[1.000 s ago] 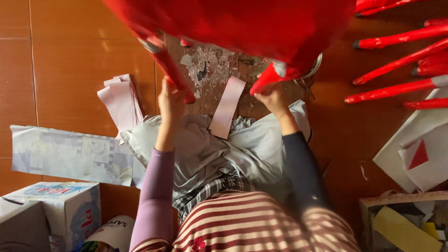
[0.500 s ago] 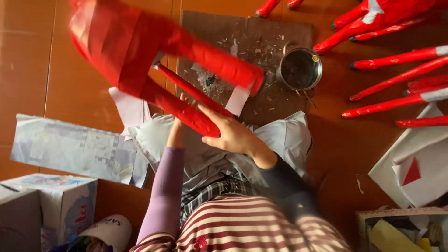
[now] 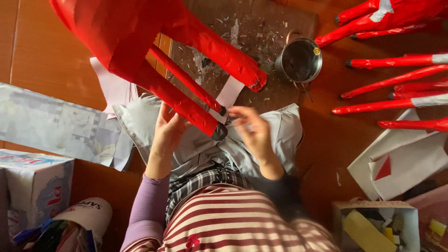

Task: Applying red and grey paper strips with glue to horse-shaped craft figures.

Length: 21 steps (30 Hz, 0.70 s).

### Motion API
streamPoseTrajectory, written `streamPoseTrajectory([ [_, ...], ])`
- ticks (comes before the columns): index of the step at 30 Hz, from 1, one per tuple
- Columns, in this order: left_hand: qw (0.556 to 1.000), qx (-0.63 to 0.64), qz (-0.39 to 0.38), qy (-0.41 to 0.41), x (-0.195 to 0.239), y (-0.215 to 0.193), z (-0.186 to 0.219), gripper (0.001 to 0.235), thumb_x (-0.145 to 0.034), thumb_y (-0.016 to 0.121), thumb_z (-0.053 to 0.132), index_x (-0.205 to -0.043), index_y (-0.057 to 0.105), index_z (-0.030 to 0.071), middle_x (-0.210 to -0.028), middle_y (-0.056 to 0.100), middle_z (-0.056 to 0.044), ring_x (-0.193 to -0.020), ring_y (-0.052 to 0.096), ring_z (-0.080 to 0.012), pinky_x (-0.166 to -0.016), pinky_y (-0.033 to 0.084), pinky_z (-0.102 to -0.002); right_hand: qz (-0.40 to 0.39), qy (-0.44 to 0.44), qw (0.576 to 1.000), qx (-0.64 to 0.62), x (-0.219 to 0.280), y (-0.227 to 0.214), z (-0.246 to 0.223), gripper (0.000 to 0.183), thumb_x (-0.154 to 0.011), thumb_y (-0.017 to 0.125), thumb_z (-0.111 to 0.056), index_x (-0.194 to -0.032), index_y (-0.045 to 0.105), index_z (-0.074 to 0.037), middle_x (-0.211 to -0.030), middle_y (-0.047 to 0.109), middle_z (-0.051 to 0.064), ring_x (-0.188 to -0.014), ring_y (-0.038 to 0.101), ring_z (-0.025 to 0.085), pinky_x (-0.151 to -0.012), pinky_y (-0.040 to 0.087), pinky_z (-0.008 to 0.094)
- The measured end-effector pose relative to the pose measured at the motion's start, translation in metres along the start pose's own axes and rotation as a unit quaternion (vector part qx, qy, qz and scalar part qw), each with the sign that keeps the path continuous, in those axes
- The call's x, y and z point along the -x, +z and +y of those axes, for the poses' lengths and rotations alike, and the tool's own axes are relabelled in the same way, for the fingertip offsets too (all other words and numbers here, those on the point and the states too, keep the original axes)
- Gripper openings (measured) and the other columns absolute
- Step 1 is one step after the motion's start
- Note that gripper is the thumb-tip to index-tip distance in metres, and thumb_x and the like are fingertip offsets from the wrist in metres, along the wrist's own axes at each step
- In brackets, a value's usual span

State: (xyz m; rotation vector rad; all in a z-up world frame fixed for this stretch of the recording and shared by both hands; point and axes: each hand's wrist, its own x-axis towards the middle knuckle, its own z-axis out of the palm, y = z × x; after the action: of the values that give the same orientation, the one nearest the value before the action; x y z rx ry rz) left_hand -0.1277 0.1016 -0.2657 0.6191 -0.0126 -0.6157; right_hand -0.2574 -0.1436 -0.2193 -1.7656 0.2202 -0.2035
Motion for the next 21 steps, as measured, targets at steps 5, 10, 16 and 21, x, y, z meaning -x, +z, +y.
streamPoseTrajectory([
  [5, 1.000, 0.006, 0.010, 0.000, 0.001, 0.003, 0.000, 0.066, -0.100, 0.071, 0.009, -0.156, 0.036, 0.010, -0.143, 0.056, -0.011, -0.128, 0.062, -0.0291, -0.099, 0.058, -0.049, 0.199, -0.044, 0.974, -0.097, -0.029, -0.025, -0.014, 0.055, -0.105, 0.070, -0.013, -0.153, 0.044, -0.005, -0.139, 0.054, 0.018, -0.115, 0.054, 0.022, -0.099, 0.048, 0.035],
  [10, 1.000, 0.005, 0.016, 0.007, 0.003, 0.008, 0.004, 0.066, -0.100, 0.069, 0.008, -0.157, 0.036, 0.010, -0.143, 0.056, -0.011, -0.128, 0.062, -0.0288, -0.099, 0.058, -0.049, 0.130, -0.116, 0.973, -0.154, -0.059, -0.017, -0.021, 0.085, -0.107, 0.069, -0.015, -0.167, 0.009, -0.019, -0.165, 0.034, 0.015, -0.150, 0.043, 0.026, -0.126, 0.037, 0.041],
  [16, 1.000, 0.003, 0.011, -0.004, 0.005, 0.010, 0.007, 0.066, -0.101, 0.068, 0.009, -0.158, 0.035, 0.010, -0.144, 0.056, -0.011, -0.129, 0.061, -0.0279, -0.101, 0.057, -0.049, 0.143, -0.097, 0.972, -0.162, -0.068, -0.006, -0.024, 0.087, -0.109, 0.068, -0.015, -0.170, 0.005, -0.020, -0.161, 0.041, 0.021, -0.140, 0.050, 0.029, -0.124, 0.042, 0.046],
  [21, 1.000, 0.004, 0.010, -0.007, 0.005, 0.008, 0.006, 0.066, -0.101, 0.067, 0.008, -0.158, 0.034, 0.011, -0.145, 0.055, -0.010, -0.129, 0.061, -0.0272, -0.102, 0.057, -0.048, 0.163, -0.100, 0.974, -0.124, -0.069, -0.003, -0.027, 0.084, -0.108, 0.066, -0.012, -0.168, 0.007, -0.019, -0.158, 0.044, 0.022, -0.130, 0.057, 0.028, -0.113, 0.054, 0.043],
])
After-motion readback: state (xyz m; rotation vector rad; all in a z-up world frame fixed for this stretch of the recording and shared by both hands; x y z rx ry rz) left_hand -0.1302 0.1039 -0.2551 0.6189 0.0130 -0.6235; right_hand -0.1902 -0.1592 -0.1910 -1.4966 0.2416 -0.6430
